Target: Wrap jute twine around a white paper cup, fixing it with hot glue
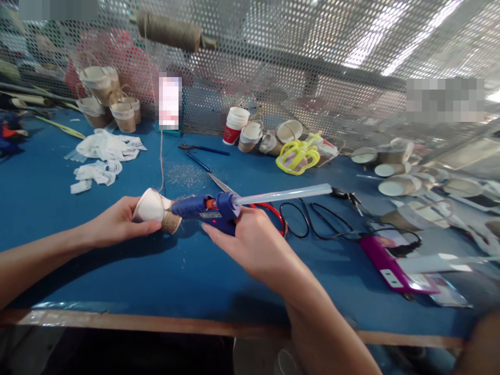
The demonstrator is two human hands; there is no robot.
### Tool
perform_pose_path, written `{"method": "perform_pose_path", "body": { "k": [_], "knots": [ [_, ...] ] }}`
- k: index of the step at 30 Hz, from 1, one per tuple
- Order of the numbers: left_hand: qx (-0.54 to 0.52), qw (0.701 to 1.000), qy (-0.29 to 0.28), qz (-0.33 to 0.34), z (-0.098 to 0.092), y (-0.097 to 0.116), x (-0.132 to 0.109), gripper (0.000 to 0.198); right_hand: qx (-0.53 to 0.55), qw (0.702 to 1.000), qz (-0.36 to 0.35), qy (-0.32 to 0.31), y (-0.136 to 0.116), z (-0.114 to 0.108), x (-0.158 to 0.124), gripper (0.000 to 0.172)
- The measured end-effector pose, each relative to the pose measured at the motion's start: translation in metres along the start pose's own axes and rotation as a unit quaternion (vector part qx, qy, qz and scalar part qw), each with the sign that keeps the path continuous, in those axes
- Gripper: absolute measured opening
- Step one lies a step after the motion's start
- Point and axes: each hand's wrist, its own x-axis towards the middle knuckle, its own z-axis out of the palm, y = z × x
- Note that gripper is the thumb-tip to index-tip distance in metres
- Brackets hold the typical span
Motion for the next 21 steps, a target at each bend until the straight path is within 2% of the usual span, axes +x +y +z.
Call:
{"method": "perform_pose_path", "body": {
  "k": [3, 12, 21],
  "knots": [
    [0.005, 1.000, 0.005, 0.001, 0.0004, 0.0013, -0.0001, 0.024, -0.018, 1.000, -0.001, 0.008, -0.0007, 0.0000, 0.0003, 0.037],
    [0.013, 1.000, -0.008, 0.013, -0.0005, 0.0016, -0.0003, 0.026, -0.020, 1.000, -0.009, -0.008, -0.0006, -0.0028, -0.0017, 0.037],
    [0.012, 0.999, -0.022, 0.028, -0.0022, -0.0011, 0.0006, 0.034, 0.022, 0.999, -0.019, -0.016, -0.0015, -0.0008, -0.0016, 0.025]
  ]
}}
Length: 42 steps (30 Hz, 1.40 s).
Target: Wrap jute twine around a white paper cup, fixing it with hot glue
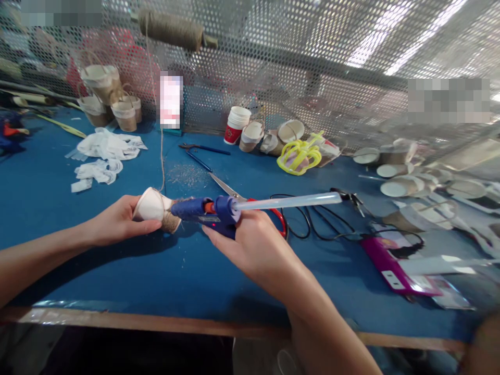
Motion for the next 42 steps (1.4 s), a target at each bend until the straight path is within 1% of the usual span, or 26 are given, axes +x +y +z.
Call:
{"method": "perform_pose_path", "body": {
  "k": [5, 10, 13, 18, 25, 31, 34, 39, 42],
  "knots": [
    [0.006, 1.000, 0.000, 0.001, 0.0008, 0.0009, -0.0001, 0.035, 0.019, 1.000, -0.018, 0.002, 0.0034, 0.0025, -0.0023, 0.022],
    [-0.015, 1.000, -0.006, -0.007, 0.0005, 0.0015, -0.0007, 0.035, -0.008, 0.999, -0.043, 0.004, 0.0055, 0.0023, -0.0030, 0.022],
    [-0.010, 1.000, -0.001, -0.012, 0.0004, 0.0018, -0.0004, 0.036, -0.010, 0.999, -0.031, 0.010, 0.0049, 0.0020, -0.0028, 0.023],
    [-0.006, 1.000, -0.004, -0.011, 0.0011, 0.0031, -0.0001, 0.034, 0.010, 0.999, -0.033, -0.013, 0.0029, 0.0015, -0.0019, 0.023],
    [-0.001, 1.000, 0.005, -0.011, 0.0017, 0.0023, -0.0013, 0.028, -0.029, 0.999, 0.015, 0.008, -0.0006, -0.0011, 0.0009, 0.040],
    [0.036, 0.999, 0.020, -0.015, 0.0023, 0.0002, -0.0021, 0.022, -0.029, 0.999, 0.023, 0.005, 0.0001, -0.0001, 0.0029, 0.038],
    [0.038, 0.999, 0.022, -0.018, 0.0034, 0.0015, -0.0026, 0.023, -0.031, 0.999, 0.018, 0.014, 0.0023, 0.0014, 0.0040, 0.040],
    [0.043, 0.999, 0.018, -0.018, 0.0042, 0.0024, -0.0027, 0.024, -0.036, 0.999, 0.020, 0.010, 0.0026, 0.0005, 0.0038, 0.035],
    [0.042, 0.999, 0.018, -0.017, 0.0039, 0.0020, -0.0023, 0.026, -0.031, 0.999, 0.026, 0.007, 0.0011, -0.0016, 0.0026, 0.036]
  ]
}}
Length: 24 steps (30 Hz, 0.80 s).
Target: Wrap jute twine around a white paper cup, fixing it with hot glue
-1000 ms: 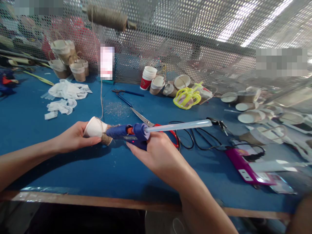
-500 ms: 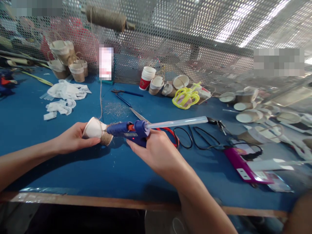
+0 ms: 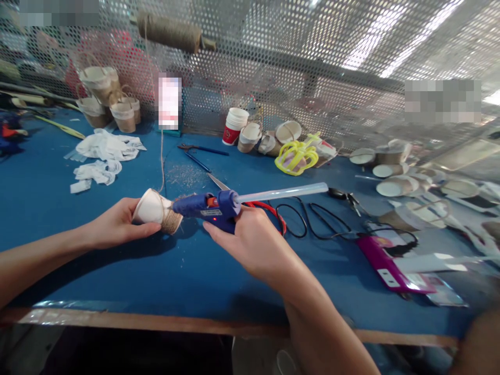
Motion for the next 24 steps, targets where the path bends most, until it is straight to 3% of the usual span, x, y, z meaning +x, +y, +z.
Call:
{"method": "perform_pose_path", "body": {
  "k": [8, 15, 24],
  "knots": [
    [0.004, 1.000, -0.002, -0.003, 0.0000, 0.0012, -0.0006, 0.026, 0.011, 0.999, 0.025, -0.016, 0.0000, 0.0003, 0.0031, 0.032],
    [0.021, 1.000, -0.008, 0.006, 0.0003, -0.0006, -0.0010, 0.029, -0.002, 0.999, 0.040, -0.016, 0.0032, -0.0003, 0.0005, 0.042],
    [0.042, 0.999, 0.002, 0.030, 0.0008, -0.0055, -0.0011, 0.027, 0.026, 0.999, 0.037, -0.017, 0.0030, 0.0027, 0.0047, 0.042]
  ]
}}
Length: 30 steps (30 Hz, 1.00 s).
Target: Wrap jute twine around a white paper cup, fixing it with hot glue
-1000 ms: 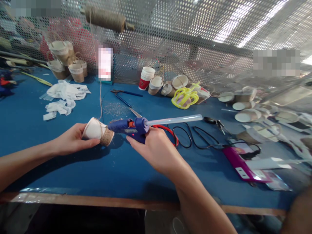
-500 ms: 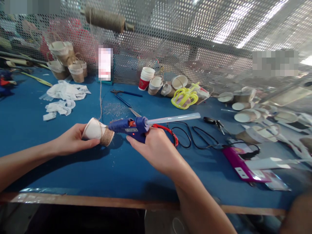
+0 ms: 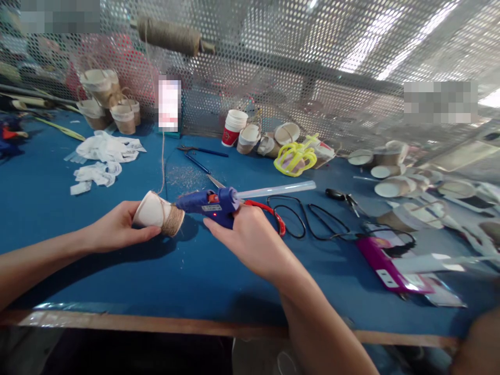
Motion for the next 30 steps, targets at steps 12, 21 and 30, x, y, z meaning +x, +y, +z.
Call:
{"method": "perform_pose_path", "body": {
  "k": [12, 21, 30],
  "knots": [
    [-0.008, 1.000, -0.001, -0.009, 0.0005, 0.0012, 0.0000, 0.027, -0.020, 0.999, -0.013, 0.024, -0.0027, -0.0021, -0.0039, 0.038],
    [0.005, 1.000, -0.006, -0.009, -0.0005, 0.0009, -0.0007, 0.027, -0.026, 1.000, -0.001, 0.015, -0.0015, -0.0030, -0.0058, 0.044],
    [-0.003, 1.000, -0.011, -0.007, -0.0003, 0.0021, -0.0005, 0.028, -0.035, 0.999, -0.010, 0.004, -0.0034, -0.0053, -0.0078, 0.037]
  ]
}}
